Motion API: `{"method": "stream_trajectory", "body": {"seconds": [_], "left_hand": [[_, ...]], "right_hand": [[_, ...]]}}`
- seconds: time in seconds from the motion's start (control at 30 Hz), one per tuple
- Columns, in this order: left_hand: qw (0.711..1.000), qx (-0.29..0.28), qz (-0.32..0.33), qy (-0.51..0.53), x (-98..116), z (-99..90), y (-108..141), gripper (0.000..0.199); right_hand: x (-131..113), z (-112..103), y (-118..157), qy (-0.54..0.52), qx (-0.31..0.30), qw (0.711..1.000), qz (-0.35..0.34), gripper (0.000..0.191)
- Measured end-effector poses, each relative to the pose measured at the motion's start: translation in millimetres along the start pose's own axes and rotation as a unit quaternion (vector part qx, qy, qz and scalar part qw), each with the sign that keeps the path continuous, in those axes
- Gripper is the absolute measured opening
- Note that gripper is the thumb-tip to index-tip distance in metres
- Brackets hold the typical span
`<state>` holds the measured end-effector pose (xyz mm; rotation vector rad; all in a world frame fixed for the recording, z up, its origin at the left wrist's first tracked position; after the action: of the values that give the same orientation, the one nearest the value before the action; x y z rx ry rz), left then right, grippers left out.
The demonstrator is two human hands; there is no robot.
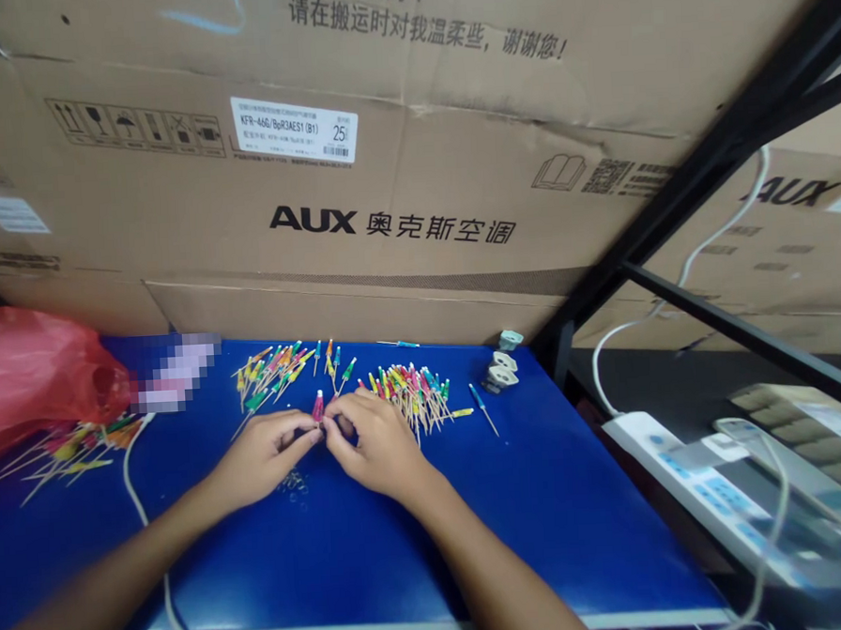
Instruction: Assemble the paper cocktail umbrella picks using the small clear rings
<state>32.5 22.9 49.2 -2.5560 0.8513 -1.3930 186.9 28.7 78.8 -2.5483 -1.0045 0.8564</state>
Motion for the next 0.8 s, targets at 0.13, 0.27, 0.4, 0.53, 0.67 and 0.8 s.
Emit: {"method": "stream_trajectory", "body": {"seconds": [0.13,0.27,0.4,0.53,0.67,0.8], "left_hand": [[0.999,0.029,-0.018,-0.028,-7.2,-4.0,-0.6,0.024],[0.998,0.034,-0.021,-0.042,-12.3,-5.1,-0.8,0.023],[0.998,0.031,-0.023,-0.046,-13.5,-3.8,-0.8,0.028],[0.999,0.023,-0.019,-0.019,-11.3,-3.1,-1.0,0.024],[1.0,0.009,-0.009,-0.001,-6.7,-1.8,-0.6,0.022],[1.0,-0.002,-0.009,0.003,-5.7,0.3,0.1,0.023]], "right_hand": [[4.2,-4.3,-0.6,0.028,0.009,1.0,0.009,0.012],[7.6,-7.0,-1.2,0.041,0.012,0.999,0.018,0.013],[4.9,-6.4,-1.0,0.04,0.006,0.999,0.009,0.014],[3.2,-7.5,-0.6,0.027,0.008,1.0,0.013,0.015],[2.3,-7.3,-0.3,0.024,0.008,1.0,0.017,0.015],[0.4,-5.1,0.1,0.018,0.007,1.0,0.002,0.014]]}}
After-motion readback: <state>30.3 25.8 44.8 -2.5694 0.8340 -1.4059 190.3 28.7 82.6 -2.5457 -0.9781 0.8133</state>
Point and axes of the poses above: each hand's wrist, its own y-axis away from the middle knuckle, its own z-axis out of the palm, x = y × z, the point moved 6 cm from there along -y, towards the middle knuckle, and after that the axes turned 4 degrees about y, right-handed, at the moved point
